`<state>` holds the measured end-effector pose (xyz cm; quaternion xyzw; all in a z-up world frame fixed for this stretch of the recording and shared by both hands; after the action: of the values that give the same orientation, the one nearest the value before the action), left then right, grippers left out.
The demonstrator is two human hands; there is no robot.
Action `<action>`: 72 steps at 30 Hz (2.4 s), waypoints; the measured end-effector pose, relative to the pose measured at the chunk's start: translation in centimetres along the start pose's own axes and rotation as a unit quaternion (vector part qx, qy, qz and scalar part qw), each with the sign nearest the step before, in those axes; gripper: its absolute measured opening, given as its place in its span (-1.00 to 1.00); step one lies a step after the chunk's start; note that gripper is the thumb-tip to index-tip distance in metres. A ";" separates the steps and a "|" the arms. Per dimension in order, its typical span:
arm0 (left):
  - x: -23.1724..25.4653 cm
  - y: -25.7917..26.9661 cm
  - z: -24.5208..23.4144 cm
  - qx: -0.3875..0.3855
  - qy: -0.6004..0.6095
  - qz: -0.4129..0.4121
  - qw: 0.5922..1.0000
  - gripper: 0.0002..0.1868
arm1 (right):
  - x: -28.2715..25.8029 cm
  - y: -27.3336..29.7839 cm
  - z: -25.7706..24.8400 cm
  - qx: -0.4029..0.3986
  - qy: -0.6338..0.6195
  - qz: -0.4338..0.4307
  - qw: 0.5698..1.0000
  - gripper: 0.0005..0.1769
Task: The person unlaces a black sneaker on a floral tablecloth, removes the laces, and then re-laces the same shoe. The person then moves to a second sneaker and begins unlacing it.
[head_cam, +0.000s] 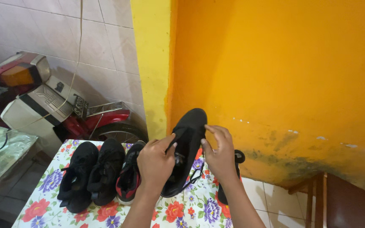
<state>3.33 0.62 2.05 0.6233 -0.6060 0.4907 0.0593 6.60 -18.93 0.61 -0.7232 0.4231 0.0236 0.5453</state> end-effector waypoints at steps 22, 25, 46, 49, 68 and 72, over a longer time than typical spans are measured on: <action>0.1 0.0 -0.2 0.028 -0.004 -0.007 1.000 -0.72 | 0.0 -0.6 0.3 -0.032 0.024 0.043 0.998 -0.76; 0.4 0.0 0.2 0.021 -0.005 -0.010 1.000 -0.72 | 0.1 -1.1 0.9 -0.044 0.011 0.120 0.992 -0.88; 0.3 0.1 0.0 0.027 -0.001 -0.010 1.000 -0.74 | -0.1 -1.1 1.0 -0.036 -0.020 0.143 0.989 -0.79; 0.5 0.3 -0.1 0.029 0.006 -0.016 0.999 -0.74 | 0.2 -1.1 0.9 -0.040 0.001 0.168 0.985 -0.88; 0.2 0.6 -0.3 0.028 0.005 -0.016 0.999 -0.74 | 3.1 1.0 2.1 -0.066 -0.096 0.156 0.981 -0.55; 0.3 0.5 -0.7 0.031 0.005 -0.010 0.999 -0.73 | 2.8 1.0 2.3 -0.125 -0.052 0.297 0.945 -0.70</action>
<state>2.47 0.75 2.31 0.6287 -0.5838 0.5115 0.0478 8.71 -18.78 -2.41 -0.6253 0.5833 0.2744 0.4398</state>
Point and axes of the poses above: each hand's wrist, its own y-axis away from the middle knuckle, its own z-axis out of the palm, x = y × z, the point moved 4 cm from there along -y, towards the middle knuckle, and after that the axes turned 1 degree about -z, right-handed, at the moved point
